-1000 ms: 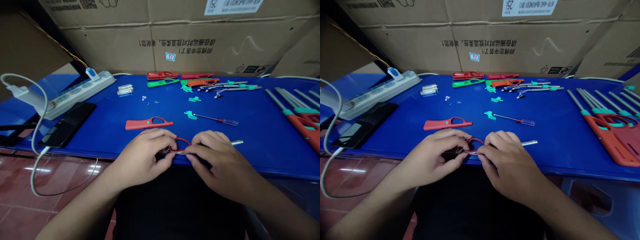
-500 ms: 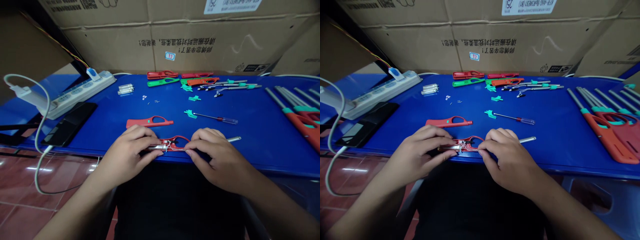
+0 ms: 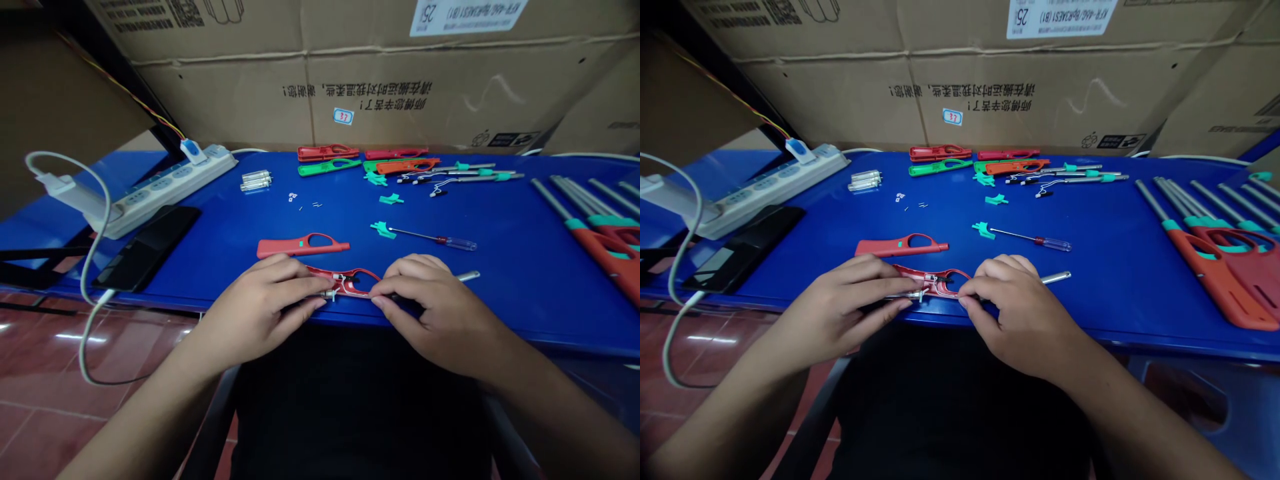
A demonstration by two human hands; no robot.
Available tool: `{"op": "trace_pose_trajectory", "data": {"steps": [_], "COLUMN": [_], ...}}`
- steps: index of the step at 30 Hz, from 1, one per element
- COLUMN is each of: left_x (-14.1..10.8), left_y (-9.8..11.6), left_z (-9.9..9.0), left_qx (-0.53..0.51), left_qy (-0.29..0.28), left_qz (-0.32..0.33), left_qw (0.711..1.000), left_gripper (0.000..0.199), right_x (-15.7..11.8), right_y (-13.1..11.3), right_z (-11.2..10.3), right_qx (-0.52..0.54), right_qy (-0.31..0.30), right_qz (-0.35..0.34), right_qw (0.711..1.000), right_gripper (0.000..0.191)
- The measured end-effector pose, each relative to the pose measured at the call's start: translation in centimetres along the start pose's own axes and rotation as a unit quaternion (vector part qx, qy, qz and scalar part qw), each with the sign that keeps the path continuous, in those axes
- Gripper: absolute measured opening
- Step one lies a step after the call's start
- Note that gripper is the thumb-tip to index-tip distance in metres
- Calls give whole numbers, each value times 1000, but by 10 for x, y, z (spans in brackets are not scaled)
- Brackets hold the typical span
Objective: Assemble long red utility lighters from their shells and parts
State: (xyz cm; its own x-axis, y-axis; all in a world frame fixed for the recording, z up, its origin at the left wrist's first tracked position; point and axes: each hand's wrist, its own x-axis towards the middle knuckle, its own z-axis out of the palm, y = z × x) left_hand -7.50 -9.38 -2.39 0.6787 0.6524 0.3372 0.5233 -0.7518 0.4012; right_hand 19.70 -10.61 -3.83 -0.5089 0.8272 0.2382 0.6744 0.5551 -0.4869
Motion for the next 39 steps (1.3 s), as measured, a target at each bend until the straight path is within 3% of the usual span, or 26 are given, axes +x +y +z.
{"op": "trace_pose_trajectory", "data": {"steps": [7,15,22,29,32,39], "left_x": [3,3,4,4,8,11], "left_y": [-5,-8,-8,-4,-2,-2], "left_z": [0,1,1,3,8,13], "left_qx": [-43,-72,-62,-30,-10,-44], "left_qy": [-17,-26,-24,2,17,-8], "left_qz": [-14,-29,-32,-31,-30,-24], "left_qw": [999,997,997,999,999,999], "left_gripper": [26,26,24,27,30,23], "right_x": [-2,-4,-11,-17,-17,-16], "right_y": [0,-3,6,27,30,29], "right_z": [0,-7,-21,-28,-26,-24], "right_qx": [5,54,9,-33,-28,-40], "right_qy": [-3,12,-5,21,13,20], "right_qz": [1,35,-1,-26,-33,-33], "right_qw": [1000,998,1000,999,999,998], "right_gripper": [11,30,35,17,17,21]}}
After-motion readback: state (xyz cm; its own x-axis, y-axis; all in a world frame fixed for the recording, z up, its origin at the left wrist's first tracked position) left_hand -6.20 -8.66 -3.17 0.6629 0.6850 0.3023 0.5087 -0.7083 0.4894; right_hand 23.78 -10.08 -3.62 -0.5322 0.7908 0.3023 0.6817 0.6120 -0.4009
